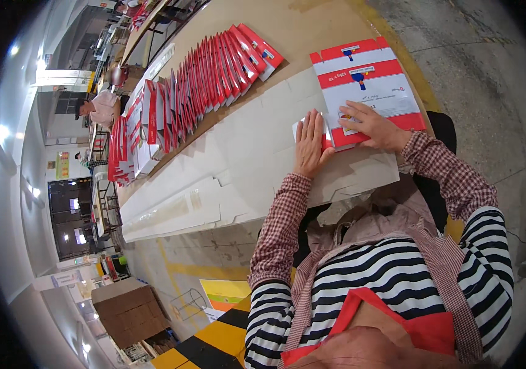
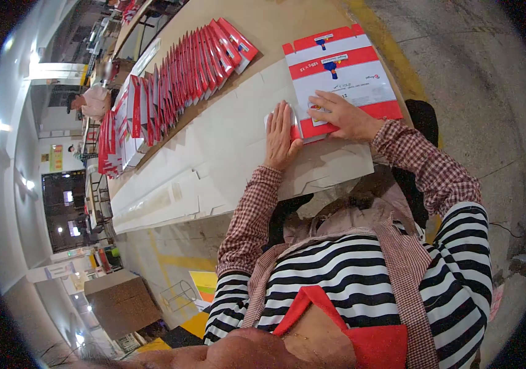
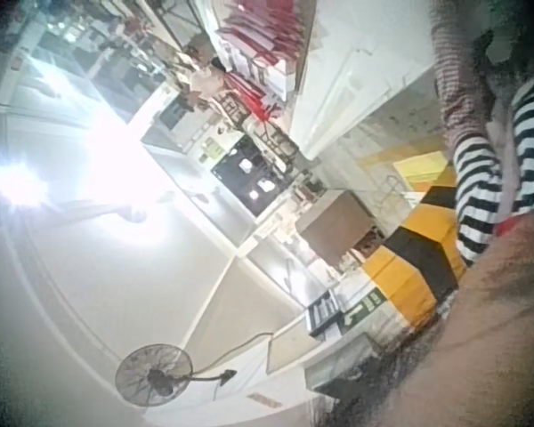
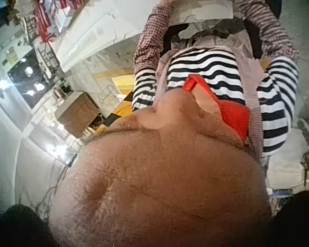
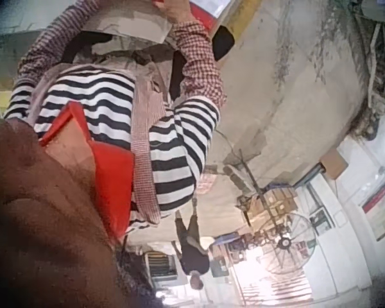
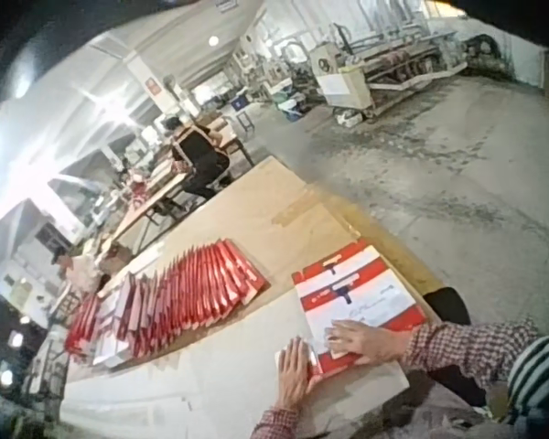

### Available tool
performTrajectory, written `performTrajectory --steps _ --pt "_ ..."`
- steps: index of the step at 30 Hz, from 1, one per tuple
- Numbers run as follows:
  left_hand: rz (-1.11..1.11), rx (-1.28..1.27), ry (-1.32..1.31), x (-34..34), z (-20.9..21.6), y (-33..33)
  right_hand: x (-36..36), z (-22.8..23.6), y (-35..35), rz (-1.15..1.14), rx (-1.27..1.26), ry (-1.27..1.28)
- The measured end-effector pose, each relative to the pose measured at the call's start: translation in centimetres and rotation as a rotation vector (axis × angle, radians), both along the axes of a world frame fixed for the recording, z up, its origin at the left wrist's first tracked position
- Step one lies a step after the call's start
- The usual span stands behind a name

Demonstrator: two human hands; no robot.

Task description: The person folds flat white cardboard sheets into small rectangular boxes. They place a red and white printed insert into each folded box and then stack the completed units on a pile to the left. The task is performed repeatedly by hand on a large work table in a warehouse setting.

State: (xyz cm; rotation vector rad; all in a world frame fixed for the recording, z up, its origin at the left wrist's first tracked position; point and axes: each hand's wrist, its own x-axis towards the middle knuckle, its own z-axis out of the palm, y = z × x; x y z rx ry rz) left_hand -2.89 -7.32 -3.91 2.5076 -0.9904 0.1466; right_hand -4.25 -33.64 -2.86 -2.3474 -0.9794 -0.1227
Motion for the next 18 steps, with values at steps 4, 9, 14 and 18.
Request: performTrajectory --steps 4,9,14,18 --pt "0.007 0.206 -0.036 0.1 -0.3 -0.5 -0.3 -1.2 0.2 0.013 -0.020 -0.009" --pt "-0.046 0.194 -0.004 0.0 -0.2 -1.2 -0.7 -3.3 -0.1 0.002 0.108 -0.115" --pt "0.047 0.305 0.082 -0.1 -0.8 -0.4 0.1 -4.1 1.7 0.050 0.163 -0.152" --pt "0.098 0.340 0.072 1.1 -2.0 0.0 1.1 -5.3 2.0 0.024 0.095 -0.171"
